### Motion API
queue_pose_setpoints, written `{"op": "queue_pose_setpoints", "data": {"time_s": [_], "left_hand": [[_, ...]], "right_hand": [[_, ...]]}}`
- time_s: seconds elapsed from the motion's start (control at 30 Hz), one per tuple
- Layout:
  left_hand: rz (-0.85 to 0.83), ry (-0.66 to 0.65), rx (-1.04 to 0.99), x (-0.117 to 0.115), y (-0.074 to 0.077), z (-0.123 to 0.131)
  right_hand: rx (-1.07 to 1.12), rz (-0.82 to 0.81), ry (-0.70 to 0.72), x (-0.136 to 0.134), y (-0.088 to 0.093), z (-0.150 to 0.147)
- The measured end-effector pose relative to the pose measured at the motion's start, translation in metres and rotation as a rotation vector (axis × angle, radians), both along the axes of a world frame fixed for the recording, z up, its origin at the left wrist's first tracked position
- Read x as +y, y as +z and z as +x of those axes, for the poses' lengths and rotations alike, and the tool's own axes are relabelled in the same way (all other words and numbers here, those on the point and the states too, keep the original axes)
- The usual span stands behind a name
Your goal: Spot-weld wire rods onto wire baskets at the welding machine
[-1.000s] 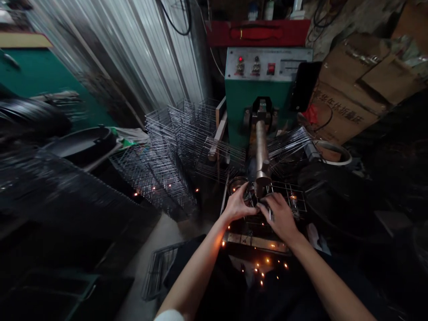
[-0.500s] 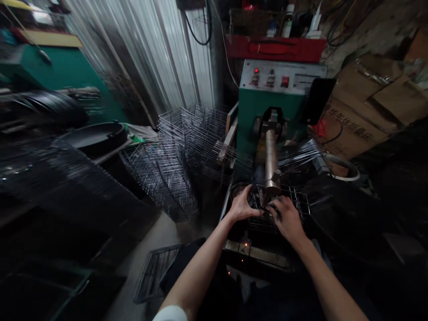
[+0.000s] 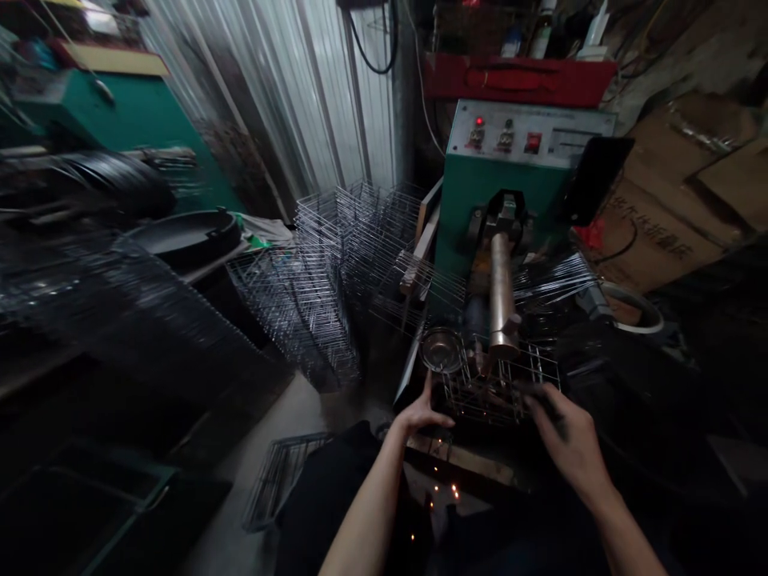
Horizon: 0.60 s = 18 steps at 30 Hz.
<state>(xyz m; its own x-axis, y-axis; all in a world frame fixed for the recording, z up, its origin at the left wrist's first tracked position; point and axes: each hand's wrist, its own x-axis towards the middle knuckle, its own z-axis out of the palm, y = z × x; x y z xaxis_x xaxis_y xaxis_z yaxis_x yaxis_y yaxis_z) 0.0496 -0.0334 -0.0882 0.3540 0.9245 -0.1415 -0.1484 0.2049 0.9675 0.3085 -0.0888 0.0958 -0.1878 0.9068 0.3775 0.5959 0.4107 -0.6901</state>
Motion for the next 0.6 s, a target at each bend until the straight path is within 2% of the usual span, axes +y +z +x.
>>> {"op": "queue_pose_setpoints", "data": {"time_s": [0.07, 0.1, 0.2, 0.27, 0.37, 0.47, 0.53, 0.6], "left_hand": [[-0.139, -0.050, -0.234, -0.004, -0.032, 0.018], [-0.173, -0.050, -0.318, -0.004, -0.041, 0.027], [-0.188, -0.014, -0.455, 0.003, -0.050, 0.043], [-0.189, -0.016, -0.479, 0.006, -0.048, 0.045], [-0.172, -0.011, -0.456, 0.004, -0.042, 0.038], [-0.136, 0.050, -0.382, -0.010, -0.032, 0.021], [-0.087, 0.119, -0.294, -0.022, -0.016, 0.001], [-0.012, 0.211, -0.172, -0.037, 0.009, -0.026]], "right_hand": [[0.094, -0.107, -0.069, -0.016, -0.001, 0.005], [0.140, -0.151, -0.111, -0.023, -0.002, 0.006], [0.253, -0.235, -0.213, -0.040, -0.004, 0.010], [0.306, -0.280, -0.231, -0.047, -0.002, 0.012], [0.356, -0.370, -0.180, -0.053, 0.004, 0.013], [0.374, -0.454, -0.008, -0.057, 0.014, 0.009], [0.367, -0.499, 0.161, -0.061, 0.023, 0.002], [0.338, -0.517, 0.301, -0.066, 0.033, -0.008]]}}
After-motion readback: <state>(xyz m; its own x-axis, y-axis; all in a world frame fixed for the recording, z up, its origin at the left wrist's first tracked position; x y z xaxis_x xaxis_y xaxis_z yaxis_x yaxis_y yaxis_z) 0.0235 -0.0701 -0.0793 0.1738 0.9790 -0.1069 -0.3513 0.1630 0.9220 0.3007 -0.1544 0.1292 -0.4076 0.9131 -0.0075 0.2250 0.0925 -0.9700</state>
